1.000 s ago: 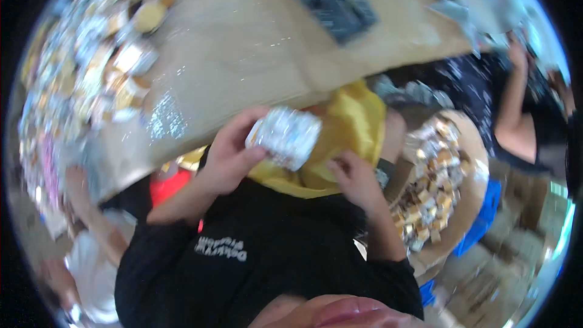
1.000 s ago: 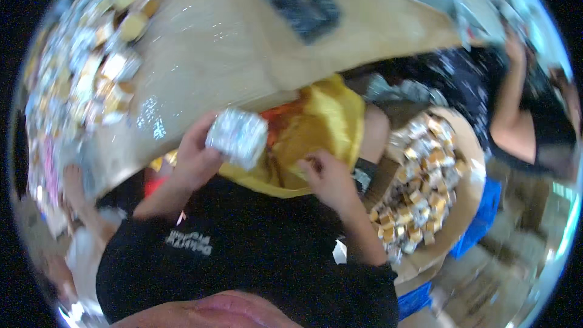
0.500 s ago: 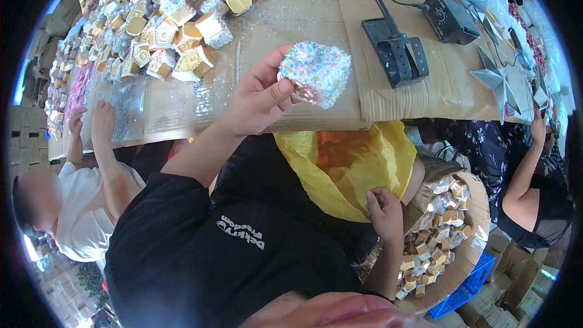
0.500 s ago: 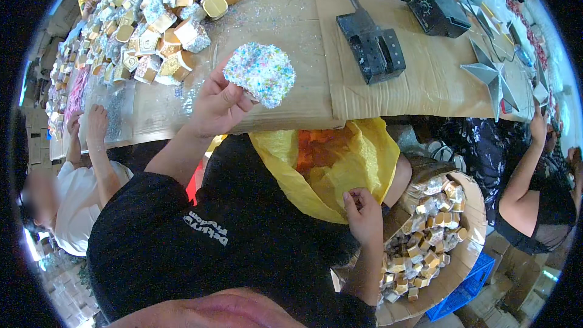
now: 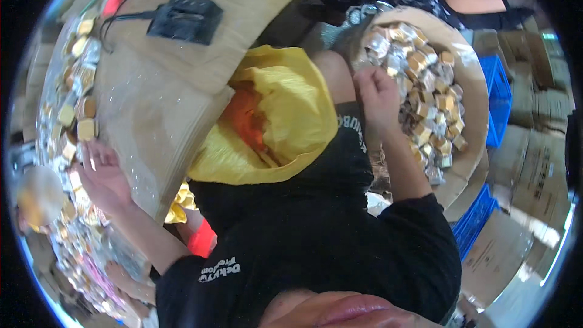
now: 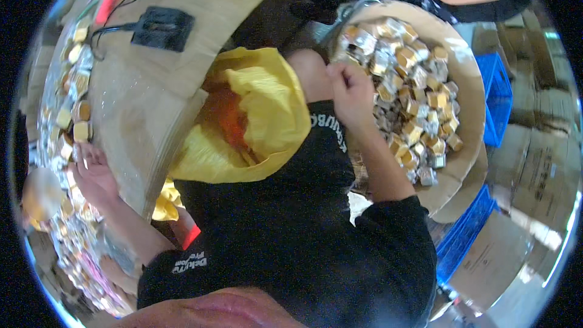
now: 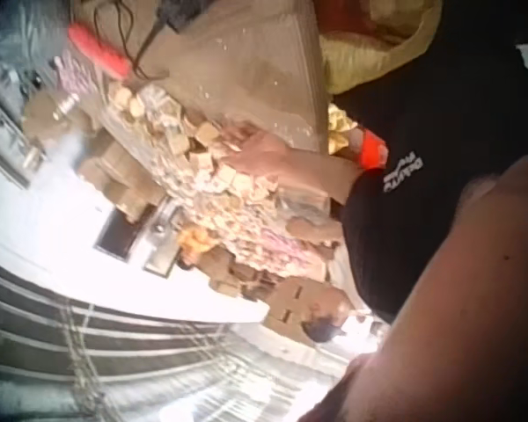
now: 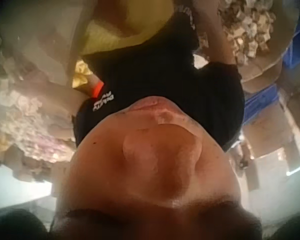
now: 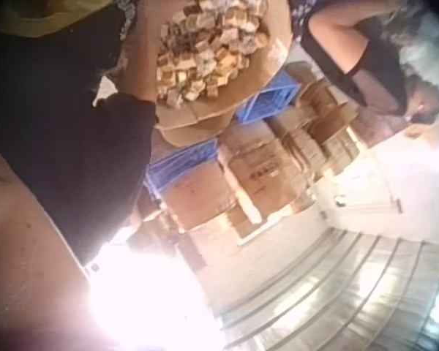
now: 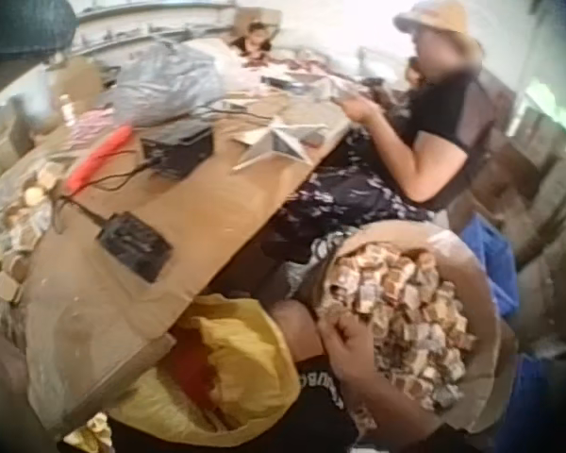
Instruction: Sorting and packing small square blocks into a yellow bag at a workbench.
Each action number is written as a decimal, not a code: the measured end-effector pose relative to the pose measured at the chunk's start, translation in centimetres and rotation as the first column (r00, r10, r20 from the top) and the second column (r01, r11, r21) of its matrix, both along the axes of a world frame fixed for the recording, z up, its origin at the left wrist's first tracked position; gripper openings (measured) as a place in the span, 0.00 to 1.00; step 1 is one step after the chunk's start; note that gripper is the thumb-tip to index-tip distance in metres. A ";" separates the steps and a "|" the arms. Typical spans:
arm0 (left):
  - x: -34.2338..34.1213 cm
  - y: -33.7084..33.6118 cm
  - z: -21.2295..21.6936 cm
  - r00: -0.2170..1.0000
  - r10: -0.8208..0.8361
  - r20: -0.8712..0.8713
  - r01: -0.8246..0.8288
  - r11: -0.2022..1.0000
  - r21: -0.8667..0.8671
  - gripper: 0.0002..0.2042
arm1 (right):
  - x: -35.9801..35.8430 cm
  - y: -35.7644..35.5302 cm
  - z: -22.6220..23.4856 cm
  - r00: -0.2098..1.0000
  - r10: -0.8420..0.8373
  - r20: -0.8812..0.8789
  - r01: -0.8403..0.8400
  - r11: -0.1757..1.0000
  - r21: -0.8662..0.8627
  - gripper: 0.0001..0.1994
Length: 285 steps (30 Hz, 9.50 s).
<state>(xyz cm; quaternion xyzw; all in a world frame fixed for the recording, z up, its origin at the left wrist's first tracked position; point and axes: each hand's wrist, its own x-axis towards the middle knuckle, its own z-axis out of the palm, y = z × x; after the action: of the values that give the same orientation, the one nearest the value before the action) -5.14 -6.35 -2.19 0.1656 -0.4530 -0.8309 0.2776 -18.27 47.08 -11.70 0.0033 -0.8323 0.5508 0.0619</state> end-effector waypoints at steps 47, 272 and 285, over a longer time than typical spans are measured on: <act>-4.7 -3.0 2.6 0.985 -0.062 -0.159 0.111 0.941 0.319 0.30 | -12.4 19.2 -11.6 0.492 -0.855 -0.163 0.626 0.217 0.749 0.57; -3.2 22.7 -5.9 0.576 -0.735 0.357 0.817 0.538 -0.209 0.08 | -9.0 7.6 -7.4 0.897 -0.410 0.164 0.368 0.900 0.232 0.19; -3.2 19.5 -7.2 0.575 -0.667 0.473 0.810 0.543 -0.219 0.09 | -6.7 6.0 -2.8 0.956 -0.225 0.190 0.273 0.918 -0.287 0.19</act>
<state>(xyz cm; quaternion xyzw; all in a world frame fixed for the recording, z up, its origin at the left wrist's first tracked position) -8.38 13.11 -9.43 0.0308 -0.6842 -0.7112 -0.1585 -24.98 53.03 -14.52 -0.1548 -0.7314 0.6608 0.0672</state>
